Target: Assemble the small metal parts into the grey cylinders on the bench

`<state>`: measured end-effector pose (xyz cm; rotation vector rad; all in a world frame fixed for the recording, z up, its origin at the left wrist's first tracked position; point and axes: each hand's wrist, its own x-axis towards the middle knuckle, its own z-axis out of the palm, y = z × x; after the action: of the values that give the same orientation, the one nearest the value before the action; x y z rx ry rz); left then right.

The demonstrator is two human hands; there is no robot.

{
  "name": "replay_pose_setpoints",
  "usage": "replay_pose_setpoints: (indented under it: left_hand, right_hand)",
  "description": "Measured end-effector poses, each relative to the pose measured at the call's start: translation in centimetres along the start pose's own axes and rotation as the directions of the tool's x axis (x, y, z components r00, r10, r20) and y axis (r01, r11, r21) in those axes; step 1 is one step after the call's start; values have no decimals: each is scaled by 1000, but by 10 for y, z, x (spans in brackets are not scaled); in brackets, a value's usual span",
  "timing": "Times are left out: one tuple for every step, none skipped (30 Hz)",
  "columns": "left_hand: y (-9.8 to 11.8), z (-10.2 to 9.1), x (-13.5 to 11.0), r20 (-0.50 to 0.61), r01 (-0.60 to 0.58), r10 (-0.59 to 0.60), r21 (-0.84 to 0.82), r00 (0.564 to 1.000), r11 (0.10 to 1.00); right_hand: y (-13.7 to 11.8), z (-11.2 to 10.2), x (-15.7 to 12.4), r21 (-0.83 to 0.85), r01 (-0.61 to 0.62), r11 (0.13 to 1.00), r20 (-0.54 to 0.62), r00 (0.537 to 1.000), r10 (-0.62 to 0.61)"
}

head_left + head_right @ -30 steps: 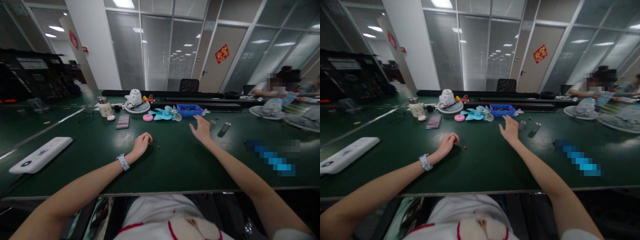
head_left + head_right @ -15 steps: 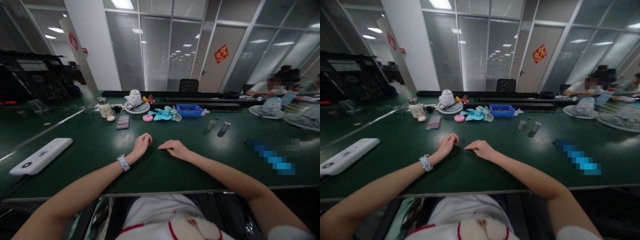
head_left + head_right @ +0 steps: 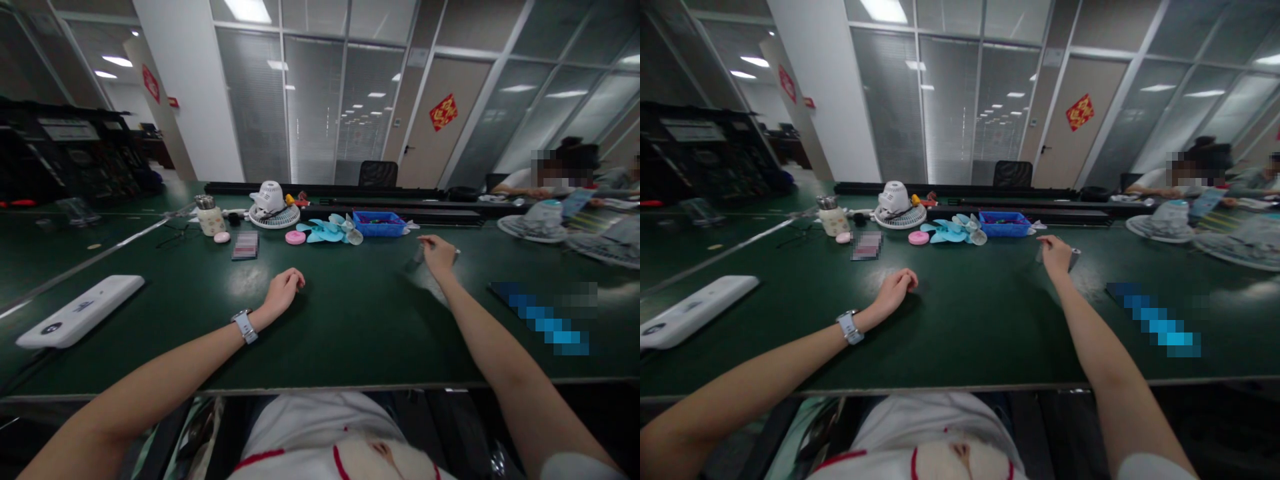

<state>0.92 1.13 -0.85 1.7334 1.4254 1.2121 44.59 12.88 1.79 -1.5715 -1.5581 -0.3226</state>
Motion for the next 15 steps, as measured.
replay_pose_setpoints:
  left_hand:
    - [0,0,0,-1,1,-1,1,1000,1000]
    - [0,0,0,-2,2,-2,1,1000,1000]
    - [0,0,0,-1,3,-3,-2,1000,1000]
    - [0,0,0,1,3,-3,-6,1000,1000]
    - [0,0,0,4,1,-1,-10,1000,1000]
    - [0,1,1,7,-1,1,-12,1000,1000]
    - [0,1,1,10,-4,4,-13,1000,1000]
    - [0,1,1,13,-6,6,-12,1000,1000]
    - [0,1,1,15,-7,7,-10,1000,1000]
    - [0,1,1,14,-6,6,-7,1000,1000]
    - [0,1,1,15,-4,4,-4,1000,1000]
    - [0,1,0,15,-2,2,-2,1000,1000]
    - [0,1,0,15,-1,1,-2,1000,1000]
    - [0,1,0,16,0,1,-3,1000,1000]
    - [0,1,0,19,-1,1,-4,1000,1000]
  right_hand:
    - [4,2,0,-6,-14,1000,1,1000,14]
    - [6,5,-1,-11,-28,1000,2,1000,28]
    - [8,8,-1,-16,-41,999,5,999,42]
    - [10,10,-1,-20,-54,998,8,999,54]
    - [11,12,-1,-23,-65,998,12,998,65]
    - [12,14,0,-26,-73,997,14,997,73]
    - [12,14,0,-27,-77,997,14,997,77]
    - [13,15,0,-29,-80,996,13,997,81]
    - [13,15,0,-33,-84,996,11,996,84]
    - [12,15,0,-41,-89,995,11,996,90]
    - [12,14,0,-53,-98,994,10,995,98]
    - [11,14,0,-69,-107,992,8,994,107]
    - [11,14,-1,-85,-113,990,4,994,114]
    - [10,14,-1,-96,-114,989,1,993,115]
    - [10,14,-2,-100,-110,989,-3,994,110]
